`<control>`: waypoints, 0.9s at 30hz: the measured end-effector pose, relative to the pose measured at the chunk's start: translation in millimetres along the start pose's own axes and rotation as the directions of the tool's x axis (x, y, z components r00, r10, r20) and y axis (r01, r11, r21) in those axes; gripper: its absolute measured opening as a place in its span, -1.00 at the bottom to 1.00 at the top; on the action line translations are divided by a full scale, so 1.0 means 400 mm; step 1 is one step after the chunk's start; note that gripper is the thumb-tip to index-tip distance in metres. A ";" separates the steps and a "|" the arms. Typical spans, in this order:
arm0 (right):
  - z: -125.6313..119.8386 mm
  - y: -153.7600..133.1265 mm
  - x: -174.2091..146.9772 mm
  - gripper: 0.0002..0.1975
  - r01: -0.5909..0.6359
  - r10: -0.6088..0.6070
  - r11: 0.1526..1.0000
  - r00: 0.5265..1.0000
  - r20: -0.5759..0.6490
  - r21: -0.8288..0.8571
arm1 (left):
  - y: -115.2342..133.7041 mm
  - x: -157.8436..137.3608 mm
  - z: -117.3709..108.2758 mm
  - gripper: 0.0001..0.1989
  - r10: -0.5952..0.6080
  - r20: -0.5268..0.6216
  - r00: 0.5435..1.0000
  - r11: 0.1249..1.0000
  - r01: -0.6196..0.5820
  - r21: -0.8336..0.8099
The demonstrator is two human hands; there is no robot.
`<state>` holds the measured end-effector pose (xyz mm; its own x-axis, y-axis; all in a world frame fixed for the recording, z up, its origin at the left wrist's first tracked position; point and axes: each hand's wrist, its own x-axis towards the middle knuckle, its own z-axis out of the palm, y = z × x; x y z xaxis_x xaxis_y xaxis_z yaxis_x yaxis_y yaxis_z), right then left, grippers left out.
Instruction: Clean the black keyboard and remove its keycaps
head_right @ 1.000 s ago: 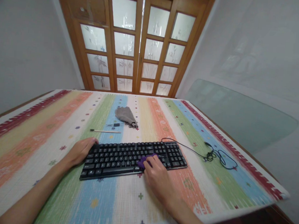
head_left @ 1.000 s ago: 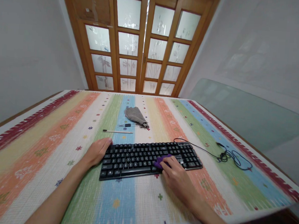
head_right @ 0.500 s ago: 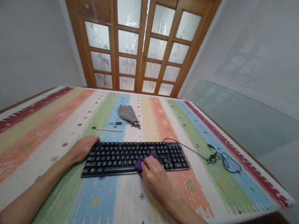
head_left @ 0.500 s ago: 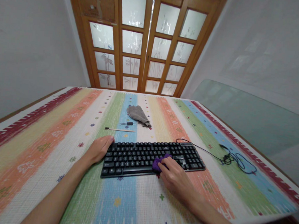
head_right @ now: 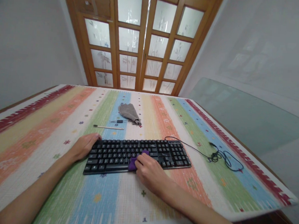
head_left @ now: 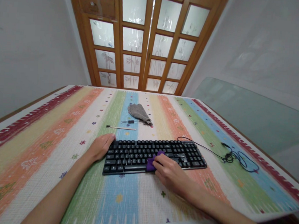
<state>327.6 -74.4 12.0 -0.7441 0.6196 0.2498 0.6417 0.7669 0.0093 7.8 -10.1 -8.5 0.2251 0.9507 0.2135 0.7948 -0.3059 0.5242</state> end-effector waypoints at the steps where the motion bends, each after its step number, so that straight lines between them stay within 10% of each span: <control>1: -0.010 0.009 -0.001 -0.82 -0.008 0.009 1.000 1.000 0.017 -0.019 | 0.001 0.000 0.000 -0.49 -0.002 0.001 1.000 1.000 0.002 -0.001; 6: -0.029 0.013 0.021 -0.81 -0.155 0.151 0.985 0.987 -0.057 -0.079 | 0.003 0.002 -0.001 -0.49 0.004 -0.004 1.000 1.000 -0.004 -0.007; 10: 0.006 -0.017 0.030 -0.82 -0.028 0.023 0.999 0.989 -0.148 -0.029 | 0.000 0.001 0.000 -0.49 0.003 -0.006 1.000 1.000 -0.003 -0.013; 22: -0.059 0.023 0.054 -0.80 -0.216 0.217 0.971 0.976 -0.001 -0.099 | 0.004 0.000 -0.001 -0.49 -0.002 -0.003 1.000 1.000 0.002 0.009; 27: -0.013 -0.004 0.080 -0.79 -0.024 0.020 0.999 0.991 -0.130 -0.028 | 0.004 0.000 -0.001 -0.49 0.009 -0.009 1.000 1.000 -0.009 0.004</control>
<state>303.8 -56.6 24.8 -0.7005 0.6081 0.3736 0.6644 0.7468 0.0302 8.9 -10.8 -7.5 0.2274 0.9473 0.2258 0.7947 -0.3145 0.5192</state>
